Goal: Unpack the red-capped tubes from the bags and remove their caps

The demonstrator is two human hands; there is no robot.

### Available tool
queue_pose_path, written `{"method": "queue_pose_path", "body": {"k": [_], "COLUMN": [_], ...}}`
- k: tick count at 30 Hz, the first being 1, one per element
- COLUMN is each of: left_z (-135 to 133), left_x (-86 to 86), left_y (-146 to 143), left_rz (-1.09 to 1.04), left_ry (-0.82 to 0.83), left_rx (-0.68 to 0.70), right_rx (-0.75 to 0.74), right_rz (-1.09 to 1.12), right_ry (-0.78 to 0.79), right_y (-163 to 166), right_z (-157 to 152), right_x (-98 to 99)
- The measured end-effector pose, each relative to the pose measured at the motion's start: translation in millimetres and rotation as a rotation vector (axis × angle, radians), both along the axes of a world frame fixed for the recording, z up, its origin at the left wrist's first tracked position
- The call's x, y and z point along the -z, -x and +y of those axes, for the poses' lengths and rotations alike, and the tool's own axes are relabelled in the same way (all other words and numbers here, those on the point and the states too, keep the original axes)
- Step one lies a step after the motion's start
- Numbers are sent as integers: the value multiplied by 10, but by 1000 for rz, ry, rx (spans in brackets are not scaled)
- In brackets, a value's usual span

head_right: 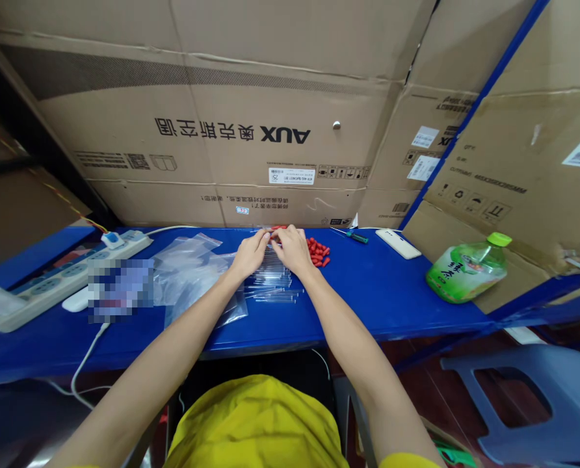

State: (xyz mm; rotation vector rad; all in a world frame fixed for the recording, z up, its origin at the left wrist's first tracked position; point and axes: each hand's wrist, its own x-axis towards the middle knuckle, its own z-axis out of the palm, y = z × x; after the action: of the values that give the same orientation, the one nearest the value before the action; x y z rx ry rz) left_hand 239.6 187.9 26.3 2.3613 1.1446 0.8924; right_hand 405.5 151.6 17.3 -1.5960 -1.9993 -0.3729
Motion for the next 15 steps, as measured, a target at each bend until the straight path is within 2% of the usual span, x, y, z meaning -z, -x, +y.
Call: {"method": "queue_pose_path", "body": {"k": [3, 9, 15], "left_z": [-24, -3, 25], "left_x": [-12, -30, -46], "left_y": [1, 38, 77], "left_rz": [18, 186, 265], "left_ry": [-50, -85, -108], "left_rx": [58, -64, 34], "right_rx": [-65, 9, -27], "right_rz": [-24, -57, -214], "right_ry": [7, -76, -109], "right_y": [15, -11, -3], "right_z": [6, -98, -140], "right_x": [22, -97, -159]}}
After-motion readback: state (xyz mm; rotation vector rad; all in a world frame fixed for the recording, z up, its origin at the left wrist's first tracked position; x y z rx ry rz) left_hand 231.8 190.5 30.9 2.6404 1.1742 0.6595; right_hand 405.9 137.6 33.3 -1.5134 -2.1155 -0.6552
